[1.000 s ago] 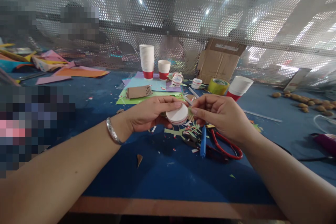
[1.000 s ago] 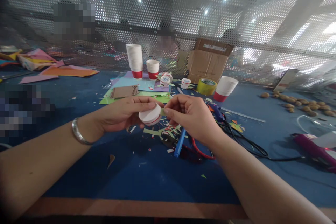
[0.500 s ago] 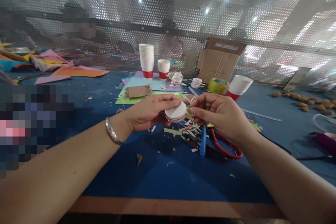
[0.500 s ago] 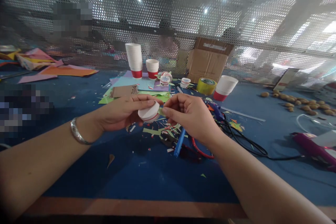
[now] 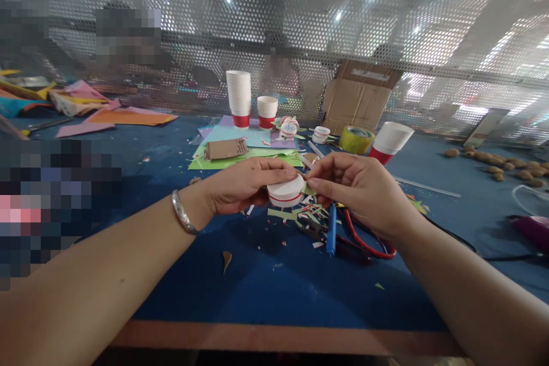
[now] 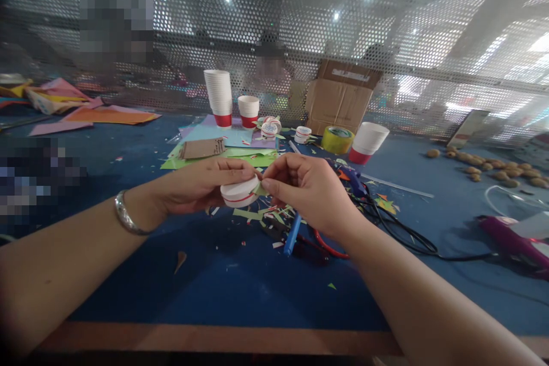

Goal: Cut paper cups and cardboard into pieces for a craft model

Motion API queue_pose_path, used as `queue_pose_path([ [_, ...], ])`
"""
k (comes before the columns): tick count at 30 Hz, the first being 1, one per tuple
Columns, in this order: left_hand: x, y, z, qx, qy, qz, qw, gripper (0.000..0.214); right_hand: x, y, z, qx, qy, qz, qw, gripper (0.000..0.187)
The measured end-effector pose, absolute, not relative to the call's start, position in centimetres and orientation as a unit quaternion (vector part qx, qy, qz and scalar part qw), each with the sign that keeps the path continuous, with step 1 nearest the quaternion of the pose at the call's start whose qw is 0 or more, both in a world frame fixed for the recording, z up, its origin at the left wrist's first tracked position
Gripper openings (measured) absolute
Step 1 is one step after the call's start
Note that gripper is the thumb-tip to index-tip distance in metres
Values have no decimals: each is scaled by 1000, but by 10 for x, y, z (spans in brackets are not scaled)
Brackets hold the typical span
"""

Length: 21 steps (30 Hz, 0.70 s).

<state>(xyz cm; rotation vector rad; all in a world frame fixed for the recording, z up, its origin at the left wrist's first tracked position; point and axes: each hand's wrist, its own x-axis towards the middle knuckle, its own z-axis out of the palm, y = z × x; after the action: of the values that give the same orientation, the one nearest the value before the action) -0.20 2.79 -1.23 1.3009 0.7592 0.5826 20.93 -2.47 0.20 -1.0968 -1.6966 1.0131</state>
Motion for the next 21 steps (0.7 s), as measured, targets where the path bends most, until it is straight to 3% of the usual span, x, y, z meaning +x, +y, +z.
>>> queue_pose_path([
  [21,-7,31,-15,640,331,276,636,29,209,-24,0,-437,-686,386,436,15],
])
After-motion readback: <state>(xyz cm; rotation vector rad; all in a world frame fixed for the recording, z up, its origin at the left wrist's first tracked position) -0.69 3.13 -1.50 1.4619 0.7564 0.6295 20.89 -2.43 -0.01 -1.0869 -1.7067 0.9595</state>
